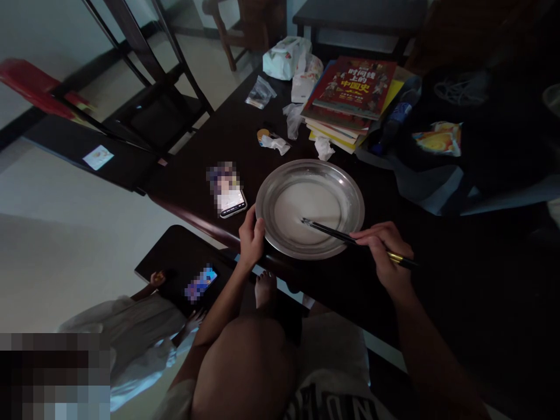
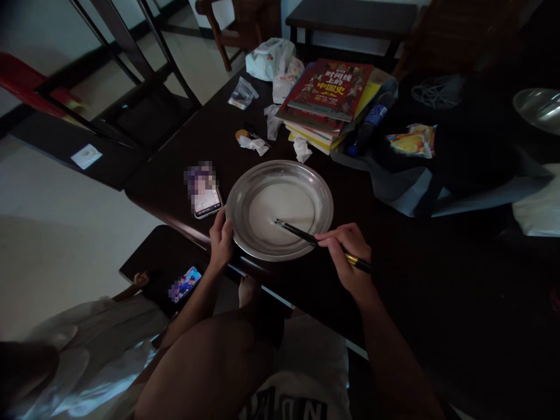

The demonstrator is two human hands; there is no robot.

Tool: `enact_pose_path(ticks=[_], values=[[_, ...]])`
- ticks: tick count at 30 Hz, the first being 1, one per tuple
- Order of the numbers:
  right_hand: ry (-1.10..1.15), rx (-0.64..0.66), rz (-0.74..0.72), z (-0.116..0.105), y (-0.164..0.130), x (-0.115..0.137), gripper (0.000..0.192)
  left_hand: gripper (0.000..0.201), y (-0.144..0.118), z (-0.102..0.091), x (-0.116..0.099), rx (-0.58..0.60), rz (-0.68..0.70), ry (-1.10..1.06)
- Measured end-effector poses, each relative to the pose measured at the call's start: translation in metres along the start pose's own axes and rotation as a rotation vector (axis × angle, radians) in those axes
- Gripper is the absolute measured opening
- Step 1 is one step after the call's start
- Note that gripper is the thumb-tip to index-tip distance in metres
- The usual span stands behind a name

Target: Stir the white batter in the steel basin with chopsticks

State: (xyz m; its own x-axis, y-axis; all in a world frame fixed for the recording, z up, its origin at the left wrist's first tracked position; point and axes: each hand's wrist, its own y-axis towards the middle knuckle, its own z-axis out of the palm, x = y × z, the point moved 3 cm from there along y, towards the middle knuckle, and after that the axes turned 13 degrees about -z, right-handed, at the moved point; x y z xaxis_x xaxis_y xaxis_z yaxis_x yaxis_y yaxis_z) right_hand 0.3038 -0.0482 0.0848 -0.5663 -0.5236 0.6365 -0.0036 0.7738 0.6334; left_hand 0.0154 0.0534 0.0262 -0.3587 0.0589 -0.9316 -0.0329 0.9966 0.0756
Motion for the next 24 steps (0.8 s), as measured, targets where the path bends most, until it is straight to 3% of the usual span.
enact_pose_path(ticks=[5,9,14,18,24], values=[[0.025,0.077,-0.024,0.0023,0.0006,0.001,0.021,0.067,0.0003,-0.0001,0.0009,-0.005,0.0,0.002],[0.035,0.023,-0.025,0.0005,-0.0001,-0.0001,0.025,0.065,0.0006,-0.0003,0.0021,-0.016,0.013,-0.001],[0.034,0.075,-0.02,0.0023,-0.0002,0.0009,0.022,0.065,0.0006,0.0,0.0028,-0.018,0.024,-0.001],[0.041,0.0,0.017,0.0002,-0.0001,0.0,0.024,0.064,0.0007,0.0002,0.0021,-0.021,0.035,-0.016],[0.016,0.06,-0.032,0.0022,0.0003,0.0005,0.02,0.062,0.0003,-0.0004,0.0001,-0.016,0.023,-0.012]])
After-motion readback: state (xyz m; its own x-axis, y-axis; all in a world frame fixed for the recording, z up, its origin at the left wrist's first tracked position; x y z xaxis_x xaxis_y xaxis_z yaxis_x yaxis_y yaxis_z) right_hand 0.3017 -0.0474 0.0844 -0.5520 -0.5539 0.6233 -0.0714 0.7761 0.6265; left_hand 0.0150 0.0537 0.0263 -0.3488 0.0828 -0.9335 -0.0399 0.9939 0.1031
